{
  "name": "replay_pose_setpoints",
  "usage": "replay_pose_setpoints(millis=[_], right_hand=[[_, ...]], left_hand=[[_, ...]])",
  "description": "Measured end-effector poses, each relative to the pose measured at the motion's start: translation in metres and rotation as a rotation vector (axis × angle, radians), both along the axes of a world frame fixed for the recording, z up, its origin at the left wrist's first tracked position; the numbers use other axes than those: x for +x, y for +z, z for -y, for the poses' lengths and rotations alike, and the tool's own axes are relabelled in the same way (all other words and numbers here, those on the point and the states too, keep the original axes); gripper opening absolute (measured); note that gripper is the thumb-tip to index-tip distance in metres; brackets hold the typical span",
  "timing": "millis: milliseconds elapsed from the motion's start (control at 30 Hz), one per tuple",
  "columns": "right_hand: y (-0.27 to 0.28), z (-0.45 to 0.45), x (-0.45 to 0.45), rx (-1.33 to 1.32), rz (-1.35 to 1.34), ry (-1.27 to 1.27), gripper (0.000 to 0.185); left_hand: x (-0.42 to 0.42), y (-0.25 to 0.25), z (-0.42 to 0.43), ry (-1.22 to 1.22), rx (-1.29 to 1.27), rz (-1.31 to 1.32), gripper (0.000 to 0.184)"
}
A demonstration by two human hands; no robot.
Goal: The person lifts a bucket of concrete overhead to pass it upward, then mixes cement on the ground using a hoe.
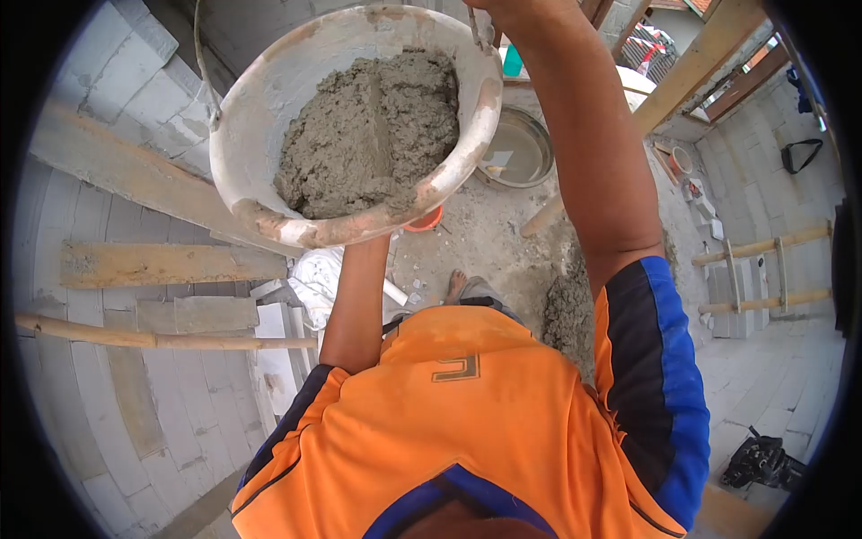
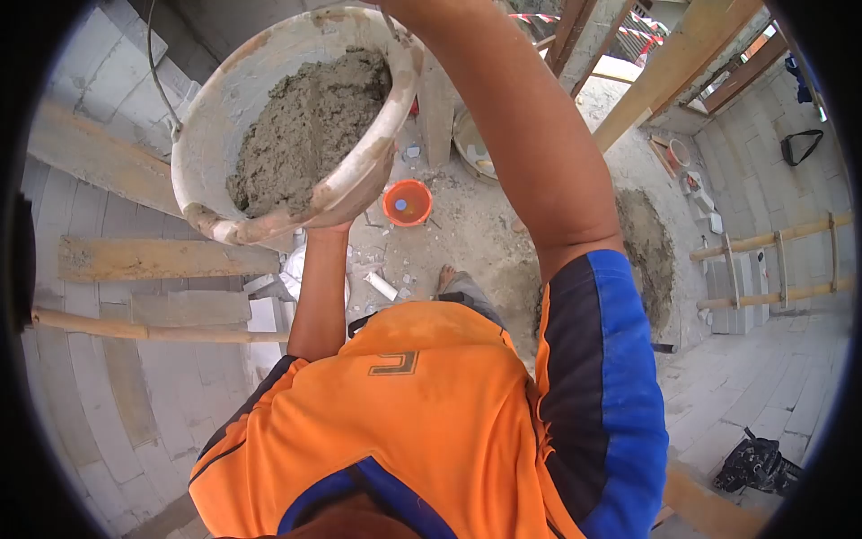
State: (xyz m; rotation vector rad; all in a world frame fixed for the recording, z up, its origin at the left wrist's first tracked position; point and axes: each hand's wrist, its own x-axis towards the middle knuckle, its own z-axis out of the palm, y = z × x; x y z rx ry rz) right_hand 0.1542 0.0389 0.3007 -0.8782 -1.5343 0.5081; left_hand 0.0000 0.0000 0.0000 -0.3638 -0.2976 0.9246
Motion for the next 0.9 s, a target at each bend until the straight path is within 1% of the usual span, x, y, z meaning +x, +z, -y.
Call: replay_pose_setpoints(millis=[67,133,200,233,267,300,333,400,467,567,667,767,833,900], right_hand=[[0.008,-0.042,0.003,0.082,-0.012,0.074,0.05],[0.025,-0.081,-0.002,0.031,0.077,0.012,0.059],[0.032,-0.13,-0.013,0.045,-0.111,0.193,0.047],[0.043,-0.155,-0.019,0.052,-0.182,0.298,0.046],[0.059,-0.169,-0.023,0.01,-0.19,0.315,0.046],[0.072,-0.154,-0.029,-0.027,-0.211,0.327,0.045],[0.081,-0.166,-0.03,-0.081,-0.224,0.337,0.045],[0.108,-0.192,-0.035,-0.086,-0.274,0.459,0.044],[0.14,-0.204,-0.044,-0.058,-0.298,0.489,0.044],[0.173,-0.22,-0.053,-0.035,-0.265,0.494,0.043],[0.202,-0.248,-0.059,-0.005,-0.233,0.468,0.042],[0.232,-0.281,-0.064,0.007,-0.225,0.431,0.042],[0.265,-0.298,-0.07,0.083,-0.21,0.395,0.043],[0.282,-0.309,-0.079,0.071,-0.179,0.362,0.044]], left_hand=[[0.001,0.021,-0.008,0.202,0.148,-0.064,0.078],[-0.003,0.036,-0.023,0.399,0.294,-0.147,0.083],[-0.011,0.041,-0.044,0.589,0.369,-0.291,0.082],[-0.016,0.037,-0.062,0.619,0.536,-0.272,0.088],[-0.018,0.052,-0.063,0.65,0.638,-0.289,0.091],[-0.021,0.067,-0.064,0.686,0.738,-0.303,0.095],[-0.014,0.096,-0.067,0.722,0.755,-0.35,0.096],[-0.026,0.099,-0.087,0.983,0.778,-0.735,0.115],[-0.025,0.116,-0.108,1.115,0.818,-0.913,0.122],[-0.029,0.143,-0.145,1.104,0.891,-0.9,0.12],[-0.035,0.176,-0.189,1.245,0.869,-0.874,0.118],[-0.05,0.209,-0.234,1.206,0.74,-0.705,0.117],[-0.065,0.25,-0.261,1.12,0.783,-0.668,0.115],[-0.074,0.268,-0.277,1.052,0.803,-0.646,0.113]])
